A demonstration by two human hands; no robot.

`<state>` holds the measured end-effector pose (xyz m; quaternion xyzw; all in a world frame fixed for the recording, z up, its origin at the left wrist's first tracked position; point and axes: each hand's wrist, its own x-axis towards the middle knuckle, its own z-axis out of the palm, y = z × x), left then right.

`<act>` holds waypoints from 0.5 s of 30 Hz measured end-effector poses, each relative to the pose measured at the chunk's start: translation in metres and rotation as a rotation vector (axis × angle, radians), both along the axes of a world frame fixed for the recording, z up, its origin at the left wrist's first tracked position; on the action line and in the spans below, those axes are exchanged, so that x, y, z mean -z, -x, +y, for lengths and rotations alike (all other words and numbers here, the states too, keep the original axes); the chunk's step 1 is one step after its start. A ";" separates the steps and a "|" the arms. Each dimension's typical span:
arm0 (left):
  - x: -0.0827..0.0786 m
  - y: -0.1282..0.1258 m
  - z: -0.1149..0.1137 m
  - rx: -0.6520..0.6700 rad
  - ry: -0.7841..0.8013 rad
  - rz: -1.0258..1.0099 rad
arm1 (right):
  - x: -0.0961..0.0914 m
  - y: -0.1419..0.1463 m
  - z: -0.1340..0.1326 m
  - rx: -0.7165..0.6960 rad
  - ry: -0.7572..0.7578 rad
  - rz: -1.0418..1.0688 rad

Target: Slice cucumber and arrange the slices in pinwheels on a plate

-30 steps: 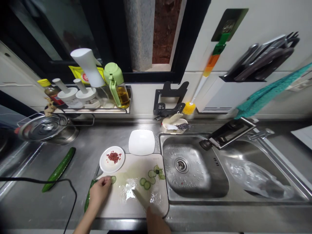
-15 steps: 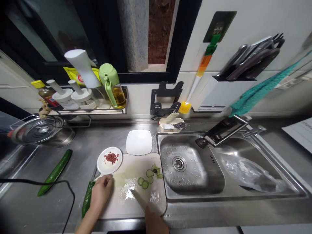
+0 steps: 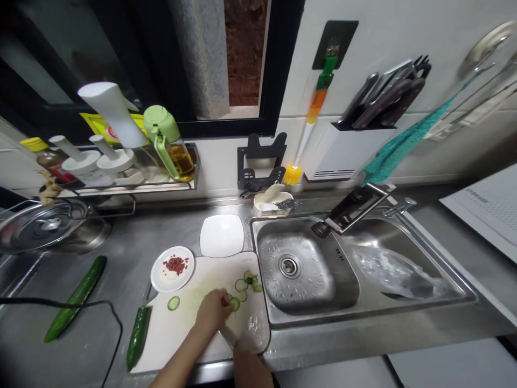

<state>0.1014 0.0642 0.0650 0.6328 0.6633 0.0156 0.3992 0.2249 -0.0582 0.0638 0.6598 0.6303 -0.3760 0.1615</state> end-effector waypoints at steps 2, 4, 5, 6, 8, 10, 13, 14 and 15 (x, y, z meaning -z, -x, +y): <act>0.000 -0.002 0.000 -0.003 0.006 0.027 | 0.000 0.001 -0.001 0.007 -0.003 -0.002; -0.001 -0.003 0.001 -0.007 0.007 0.041 | -0.001 0.001 -0.001 0.011 -0.005 -0.004; -0.001 -0.003 0.001 -0.008 0.007 0.042 | -0.001 0.002 -0.001 0.013 -0.005 -0.005; -0.001 -0.004 0.002 -0.006 0.005 0.039 | -0.001 0.002 -0.001 0.013 -0.004 -0.005; 0.000 -0.005 0.002 0.000 -0.005 0.022 | -0.002 0.002 -0.001 0.013 -0.001 -0.003; 0.000 -0.006 0.001 0.005 -0.017 -0.011 | -0.002 0.002 0.000 0.011 0.000 0.003; 0.000 -0.005 0.001 -0.016 -0.011 -0.073 | -0.002 0.001 0.001 0.009 -0.004 0.011; 0.000 -0.003 0.000 -0.035 -0.007 -0.092 | -0.002 0.001 0.001 0.008 -0.006 0.012; 0.000 -0.001 0.000 -0.059 -0.006 -0.110 | -0.002 0.001 0.001 0.007 -0.010 0.010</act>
